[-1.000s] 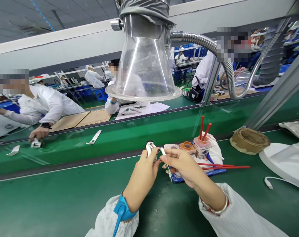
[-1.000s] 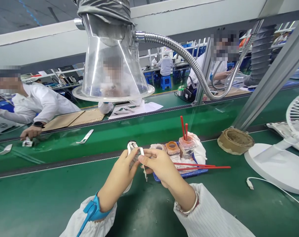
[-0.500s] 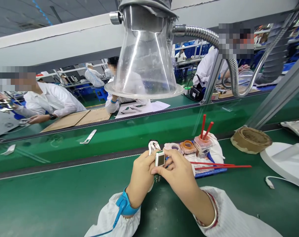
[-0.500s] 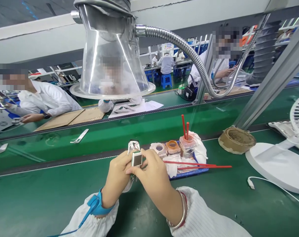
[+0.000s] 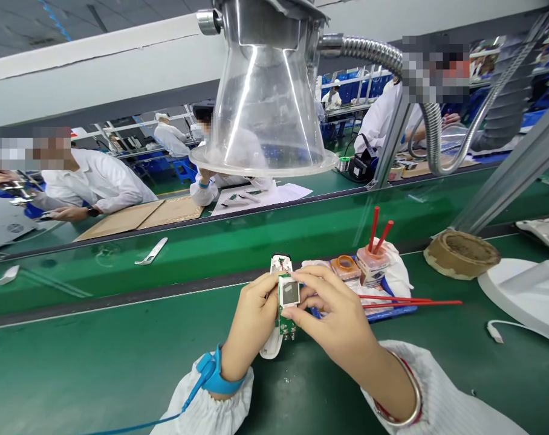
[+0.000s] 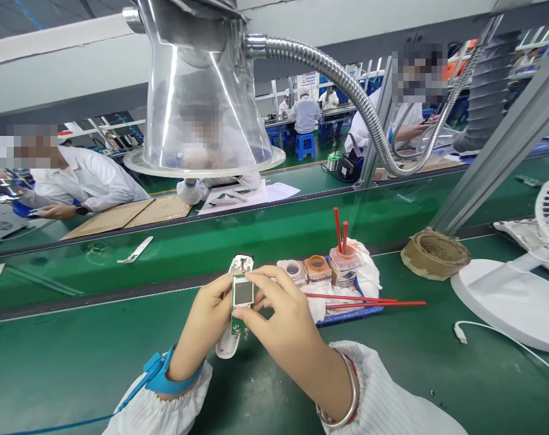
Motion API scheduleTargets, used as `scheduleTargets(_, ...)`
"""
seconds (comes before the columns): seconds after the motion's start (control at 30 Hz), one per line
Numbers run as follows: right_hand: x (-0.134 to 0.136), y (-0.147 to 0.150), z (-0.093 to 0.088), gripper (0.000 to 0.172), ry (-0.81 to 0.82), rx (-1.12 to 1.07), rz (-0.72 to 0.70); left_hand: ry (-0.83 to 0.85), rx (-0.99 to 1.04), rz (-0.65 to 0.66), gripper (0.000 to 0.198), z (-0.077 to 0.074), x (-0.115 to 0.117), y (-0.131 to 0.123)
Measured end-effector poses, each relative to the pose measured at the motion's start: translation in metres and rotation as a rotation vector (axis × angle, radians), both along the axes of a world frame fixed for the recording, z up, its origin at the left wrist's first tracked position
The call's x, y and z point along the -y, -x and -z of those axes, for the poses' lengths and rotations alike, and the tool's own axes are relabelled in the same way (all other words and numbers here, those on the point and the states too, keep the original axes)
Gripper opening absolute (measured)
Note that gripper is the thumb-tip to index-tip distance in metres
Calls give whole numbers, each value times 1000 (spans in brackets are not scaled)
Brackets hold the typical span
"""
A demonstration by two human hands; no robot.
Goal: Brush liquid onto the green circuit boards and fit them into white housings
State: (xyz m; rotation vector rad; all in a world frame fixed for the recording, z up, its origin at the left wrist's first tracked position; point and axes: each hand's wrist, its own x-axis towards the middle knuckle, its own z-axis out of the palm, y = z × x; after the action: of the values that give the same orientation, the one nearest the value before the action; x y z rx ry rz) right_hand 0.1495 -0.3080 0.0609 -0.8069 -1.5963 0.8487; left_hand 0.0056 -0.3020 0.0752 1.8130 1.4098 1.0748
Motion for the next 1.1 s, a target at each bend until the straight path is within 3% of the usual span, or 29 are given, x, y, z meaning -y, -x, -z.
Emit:
scheduleTargets(0.3,-2,-4,-6,33,92,-16,-48,20,-155,154,24,-13,-1,13)
scheduleTargets(0.47,-3,-4,-6,35,98,-28,-43,68,-119,227,25,-18,1,16)
scheduleTargets(0.67,-4,-6,-5,34,15,6,33,137,91,220,41,-13,8,5)
scheduleTargets(0.8,-7,-9,-7,34,38,11,43,248,404,227,60,-6,11,6)
scheduleTargets(0.87,-9,-10,-7,34,44,5,38,271,554,244,60,-3,10,7)
scheduleTargets(0.97,-10,-10,-7,34,22,7,31,246,606,136,46,-1,8,6)
scheduleTargets(1.1,-7,-9,-4,36,-119,61,65,251,533,3,42,0,7,1)
